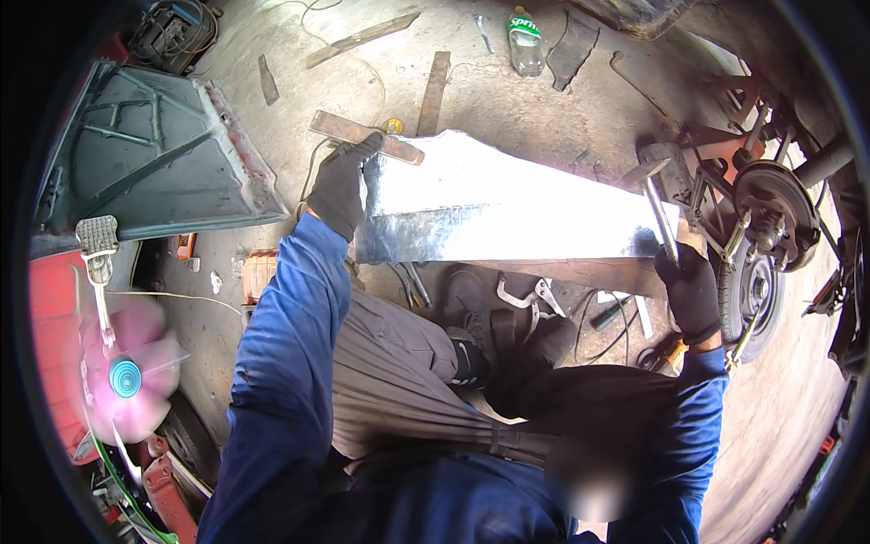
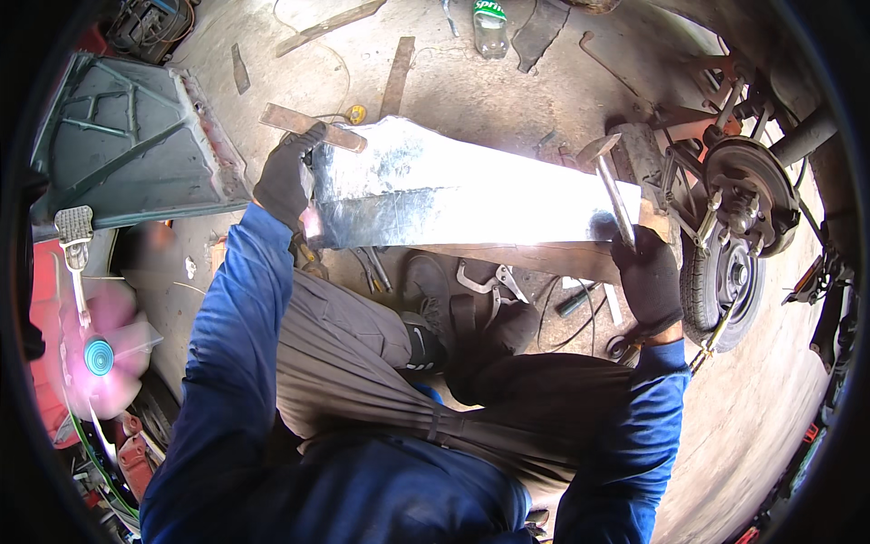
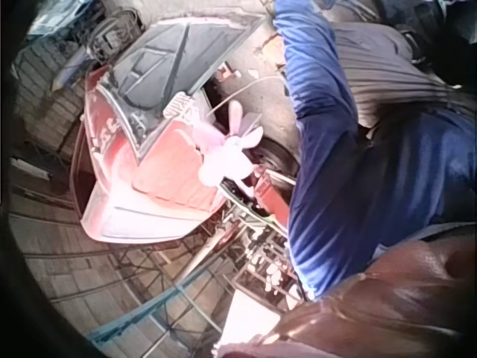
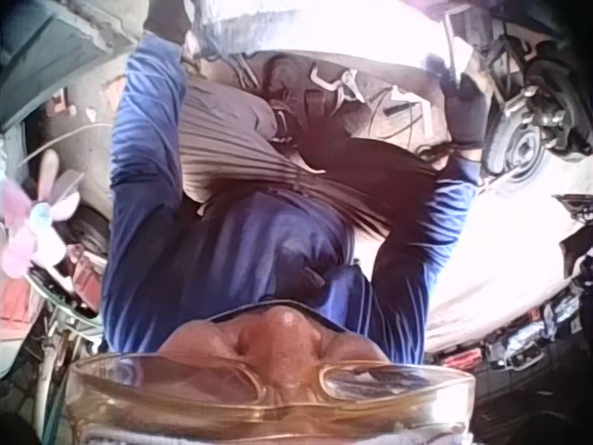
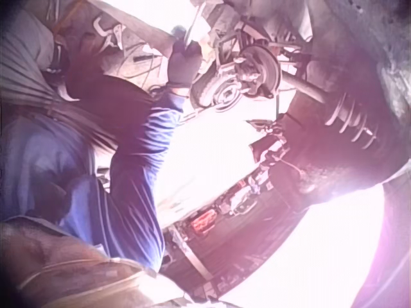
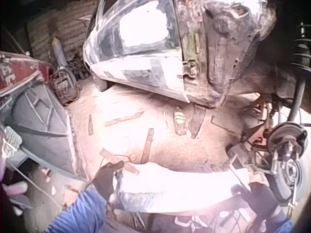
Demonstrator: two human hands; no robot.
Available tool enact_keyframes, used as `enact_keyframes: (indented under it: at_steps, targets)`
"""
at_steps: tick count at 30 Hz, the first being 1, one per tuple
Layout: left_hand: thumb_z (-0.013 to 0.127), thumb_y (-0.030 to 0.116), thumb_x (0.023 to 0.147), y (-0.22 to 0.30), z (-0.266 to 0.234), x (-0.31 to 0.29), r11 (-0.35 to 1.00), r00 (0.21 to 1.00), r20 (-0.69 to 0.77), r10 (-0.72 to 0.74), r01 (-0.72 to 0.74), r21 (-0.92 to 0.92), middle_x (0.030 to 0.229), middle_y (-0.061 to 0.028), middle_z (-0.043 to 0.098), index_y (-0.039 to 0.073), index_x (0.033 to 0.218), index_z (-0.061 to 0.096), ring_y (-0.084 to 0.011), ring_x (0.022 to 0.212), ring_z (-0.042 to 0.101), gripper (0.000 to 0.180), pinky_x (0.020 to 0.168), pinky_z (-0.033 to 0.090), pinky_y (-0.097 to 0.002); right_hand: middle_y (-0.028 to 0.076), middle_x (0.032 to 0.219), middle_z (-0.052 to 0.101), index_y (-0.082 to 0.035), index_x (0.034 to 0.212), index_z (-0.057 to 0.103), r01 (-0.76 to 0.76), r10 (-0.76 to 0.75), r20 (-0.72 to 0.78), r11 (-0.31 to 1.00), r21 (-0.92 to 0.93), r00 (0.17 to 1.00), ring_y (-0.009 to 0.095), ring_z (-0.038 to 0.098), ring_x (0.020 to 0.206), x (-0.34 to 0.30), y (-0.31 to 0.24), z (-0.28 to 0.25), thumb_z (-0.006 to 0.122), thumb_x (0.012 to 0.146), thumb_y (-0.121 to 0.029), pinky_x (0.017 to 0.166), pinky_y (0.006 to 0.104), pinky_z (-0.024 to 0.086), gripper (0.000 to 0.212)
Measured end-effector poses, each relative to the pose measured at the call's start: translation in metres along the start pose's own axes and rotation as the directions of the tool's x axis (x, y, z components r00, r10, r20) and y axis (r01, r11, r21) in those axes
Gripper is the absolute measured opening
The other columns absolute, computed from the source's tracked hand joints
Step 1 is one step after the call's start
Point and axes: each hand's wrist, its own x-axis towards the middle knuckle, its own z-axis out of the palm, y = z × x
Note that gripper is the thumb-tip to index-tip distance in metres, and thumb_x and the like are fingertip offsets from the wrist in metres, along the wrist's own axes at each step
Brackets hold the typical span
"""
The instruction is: The person sits on the floor and uses a hammer and metal file to shape a sheet of metal resting on a wooden block. They repeatedly strike and file the metal to refine its edges and surface.
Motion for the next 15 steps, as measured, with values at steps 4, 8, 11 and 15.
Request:
enact_keyframes:
  at_steps: [4, 8, 11, 15]
  targets:
    - [0.073, 0.026, 0.110, 0.012, 0.005, -0.009, 0.994, 0.993, 0.060, 0.106, -0.107, 0.019, 0.097, -0.0071, 0.078, -0.002, 0.116, 0.077, -0.0145, 0.082, 0.074, 0.029, 0.075, 0.061, -0.0293, 0.019, 0.085, 0.073, 0.003, 0.112, 0.075, 0.039, -0.039, -0.010, 0.999, -0.037, 0.999, 0.024, 0.068, 0.076, 0.002, 0.002, 0.000, 0.072, 0.103, -0.020, 0.074, 0.0418, 0.054, 0.024]
    - [0.069, 0.020, 0.111, 0.005, -0.001, -0.008, 0.980, 0.980, 0.053, 0.193, -0.196, 0.045, 0.096, -0.0069, 0.078, -0.003, 0.119, 0.077, -0.0153, 0.082, 0.074, 0.026, 0.076, 0.061, -0.0308, 0.014, 0.086, 0.072, 0.005, 0.113, 0.074, 0.034, -0.035, -0.003, 0.996, -0.078, 0.999, 0.023, 0.062, 0.077, 0.002, 0.003, 0.001, 0.073, 0.106, -0.018, 0.076, 0.0403, 0.051, 0.024]
    - [0.068, 0.015, 0.111, 0.000, -0.017, -0.005, 0.661, 0.866, 0.196, 0.460, -0.482, 0.575, 0.102, -0.0081, 0.078, -0.006, 0.123, 0.076, -0.0172, 0.088, 0.074, 0.025, 0.078, 0.061, -0.0316, 0.015, 0.086, 0.072, 0.005, 0.112, 0.073, 0.068, -0.068, -0.012, 0.997, -0.034, 0.998, 0.022, 0.063, 0.077, 0.000, 0.001, 0.001, 0.074, 0.104, -0.016, 0.075, 0.0406, 0.051, 0.022]
    - [0.063, 0.010, 0.111, -0.005, -0.027, 0.007, 0.462, 0.823, 0.303, 0.481, -0.531, 0.710, 0.116, -0.0128, 0.078, -0.009, 0.129, 0.073, -0.0197, 0.101, 0.074, 0.028, 0.086, 0.061, -0.0324, 0.020, 0.093, 0.076, 0.001, 0.113, 0.076, 0.097, -0.102, -0.099, 0.994, -0.057, 0.990, 0.032, 0.075, 0.084, 0.003, 0.001, 0.002, 0.070, 0.101, -0.017, 0.078, 0.0433, 0.056, 0.022]
